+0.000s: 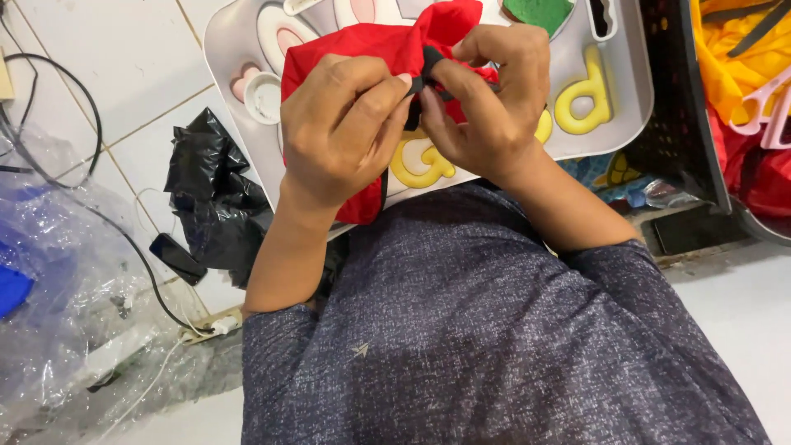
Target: Trimming excess material or threads from a red fabric item using scissors.
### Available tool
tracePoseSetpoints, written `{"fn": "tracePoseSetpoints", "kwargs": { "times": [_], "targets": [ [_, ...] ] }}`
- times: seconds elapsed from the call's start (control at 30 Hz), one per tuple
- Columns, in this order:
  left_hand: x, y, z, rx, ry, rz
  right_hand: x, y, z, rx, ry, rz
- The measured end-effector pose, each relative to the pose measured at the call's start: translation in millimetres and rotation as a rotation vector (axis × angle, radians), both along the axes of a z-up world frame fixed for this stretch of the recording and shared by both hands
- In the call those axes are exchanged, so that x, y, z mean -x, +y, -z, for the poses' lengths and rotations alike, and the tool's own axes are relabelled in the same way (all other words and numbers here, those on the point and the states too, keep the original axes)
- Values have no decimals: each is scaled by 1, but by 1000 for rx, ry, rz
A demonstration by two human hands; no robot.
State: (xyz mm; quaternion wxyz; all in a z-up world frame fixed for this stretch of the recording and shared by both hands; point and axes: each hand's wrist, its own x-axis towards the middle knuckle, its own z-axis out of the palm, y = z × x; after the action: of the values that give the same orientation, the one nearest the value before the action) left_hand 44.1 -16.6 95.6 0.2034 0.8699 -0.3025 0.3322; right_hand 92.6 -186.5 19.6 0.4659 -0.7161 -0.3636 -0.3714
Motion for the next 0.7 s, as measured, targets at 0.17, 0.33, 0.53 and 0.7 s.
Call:
{"fn": "tracePoseSetpoints", "kwargs": {
  "times": [0.17, 0.33, 0.53, 0.7],
  "targets": [
    [5, 3, 5, 12, 21, -31, 2, 6, -2, 45, -21, 26],
    [11, 5, 6, -21, -15, -68, -5, 2, 14, 16, -101, 24],
    [35, 32, 6, 21, -90, -147, -11, -14, 30, 6, -176, -20],
    [61, 49, 0, -20, -133, -257, -7, -19, 37, -23, -191, -35]
  ]
}}
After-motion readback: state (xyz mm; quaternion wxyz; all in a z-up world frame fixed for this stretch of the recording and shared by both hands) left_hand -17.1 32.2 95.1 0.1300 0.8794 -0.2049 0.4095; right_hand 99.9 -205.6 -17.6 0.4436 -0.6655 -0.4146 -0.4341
